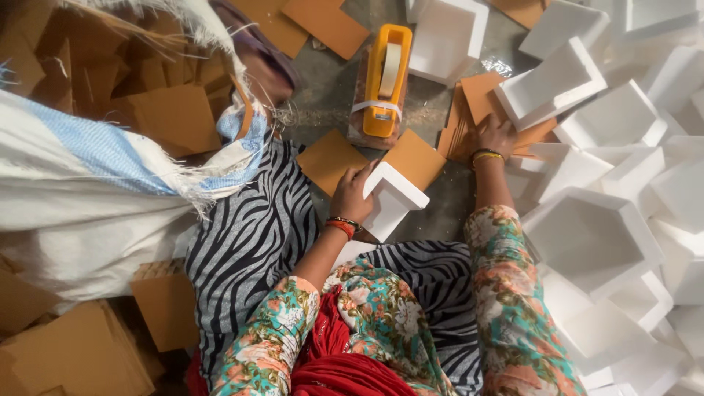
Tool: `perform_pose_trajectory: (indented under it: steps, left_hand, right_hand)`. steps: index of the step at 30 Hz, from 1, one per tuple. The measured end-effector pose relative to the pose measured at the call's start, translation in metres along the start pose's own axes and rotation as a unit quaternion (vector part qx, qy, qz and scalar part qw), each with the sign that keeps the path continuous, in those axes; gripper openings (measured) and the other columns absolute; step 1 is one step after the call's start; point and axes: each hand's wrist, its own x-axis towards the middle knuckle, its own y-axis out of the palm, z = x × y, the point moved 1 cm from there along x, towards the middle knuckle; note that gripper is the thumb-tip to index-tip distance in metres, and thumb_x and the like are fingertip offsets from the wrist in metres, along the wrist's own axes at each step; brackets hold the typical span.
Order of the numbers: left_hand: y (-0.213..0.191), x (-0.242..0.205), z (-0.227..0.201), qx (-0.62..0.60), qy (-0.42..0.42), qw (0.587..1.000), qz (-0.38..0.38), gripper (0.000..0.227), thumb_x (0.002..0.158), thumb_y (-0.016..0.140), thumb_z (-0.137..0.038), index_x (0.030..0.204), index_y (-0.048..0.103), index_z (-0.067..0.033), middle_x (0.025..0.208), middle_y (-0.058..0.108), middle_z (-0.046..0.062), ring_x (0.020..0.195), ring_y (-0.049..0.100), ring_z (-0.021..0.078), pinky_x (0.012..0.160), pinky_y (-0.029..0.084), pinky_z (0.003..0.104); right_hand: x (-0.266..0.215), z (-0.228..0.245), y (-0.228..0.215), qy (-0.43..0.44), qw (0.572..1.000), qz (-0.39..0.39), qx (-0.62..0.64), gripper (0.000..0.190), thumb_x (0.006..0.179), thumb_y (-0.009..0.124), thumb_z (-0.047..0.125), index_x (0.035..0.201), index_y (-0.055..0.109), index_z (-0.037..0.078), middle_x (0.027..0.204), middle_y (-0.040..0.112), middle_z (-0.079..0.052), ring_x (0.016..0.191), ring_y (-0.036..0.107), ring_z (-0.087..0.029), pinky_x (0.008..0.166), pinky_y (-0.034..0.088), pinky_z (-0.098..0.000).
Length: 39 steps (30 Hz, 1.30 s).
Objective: The person assembles small cardboard boxes by inserting white foam inserts into the box base and folding the flaps. They use a tape dispenser to seal the boxes and place the finished units aside.
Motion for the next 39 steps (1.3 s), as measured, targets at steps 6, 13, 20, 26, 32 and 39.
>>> perform_pose_trajectory:
  steps: [6, 13, 20, 26, 32, 39]
  left_hand:
    - [-0.002, 0.0, 0.0, -0.01, 0.014, 1.0, -0.013, 0.075, 0.077, 0.067, -0.001, 0.147, 0.054, -0.0249, 0.112, 0.061, 0.013, 0.11, 0.063, 0.0347, 0.096, 0.051, 0.043]
    - [0.003, 0.003, 0.007, -0.017, 0.019, 1.0, -0.017, 0.075, 0.076, 0.069, -0.003, 0.146, 0.054, -0.024, 0.114, 0.061, 0.013, 0.11, 0.062, 0.0349, 0.096, 0.052, 0.044]
    - [0.009, 0.004, 0.01, 0.005, 0.006, 1.0, -0.019, 0.074, 0.077, 0.069, -0.003, 0.145, 0.054, -0.0275, 0.116, 0.063, 0.013, 0.111, 0.062, 0.0367, 0.095, 0.052, 0.045]
    - [0.008, 0.002, 0.012, 0.017, 0.006, 1.0, -0.013, 0.076, 0.077, 0.073, -0.005, 0.146, 0.053, -0.0285, 0.114, 0.063, 0.014, 0.108, 0.063, 0.0377, 0.093, 0.053, 0.046]
    - [0.009, 0.01, 0.012, 0.028, 0.0, 1.0, -0.01, 0.078, 0.076, 0.075, -0.006, 0.146, 0.052, -0.0306, 0.114, 0.062, 0.015, 0.107, 0.063, 0.0382, 0.092, 0.054, 0.046]
    - [0.011, 0.006, 0.02, 0.04, -0.013, 0.999, 0.006, 0.069, 0.083, 0.071, -0.01, 0.147, 0.053, -0.0264, 0.12, 0.063, 0.013, 0.113, 0.063, 0.0357, 0.096, 0.053, 0.044]
  right_hand:
    - [-0.004, -0.001, -0.003, -0.03, 0.999, -0.001, -0.03, 0.022, 0.105, 0.055, 0.03, 0.124, 0.058, 0.021, 0.115, 0.058, -0.021, 0.106, 0.061, -0.046, 0.078, 0.056, -0.0515]
    - [-0.056, -0.006, -0.122, -0.125, 0.979, -0.158, 0.037, 0.017, 0.108, 0.058, 0.027, 0.116, 0.072, 0.021, 0.082, 0.071, -0.014, 0.076, 0.069, -0.038, 0.066, 0.053, -0.0494]
    - [-0.147, -0.001, -0.188, -0.141, 0.943, -0.247, 0.17, 0.012, 0.105, 0.069, 0.021, 0.115, 0.074, 0.018, 0.093, 0.075, -0.01, 0.084, 0.073, -0.03, 0.07, 0.055, -0.0413]
    - [-0.18, 0.012, -0.201, -0.206, 0.91, -0.258, 0.252, 0.022, 0.096, 0.077, 0.007, 0.115, 0.074, 0.019, 0.1, 0.077, -0.007, 0.087, 0.074, -0.025, 0.074, 0.056, -0.0351]
    - [-0.234, 0.056, -0.193, -0.406, 0.882, -0.083, 0.226, 0.043, 0.088, 0.077, 0.014, 0.13, 0.067, 0.015, 0.099, 0.063, -0.011, 0.097, 0.06, -0.032, 0.086, 0.05, -0.0478]
    - [-0.271, 0.076, -0.204, -0.537, 0.815, -0.127, 0.176, 0.05, 0.094, 0.065, 0.014, 0.142, 0.057, 0.022, 0.141, 0.056, -0.018, 0.128, 0.055, -0.038, 0.109, 0.047, -0.0474]
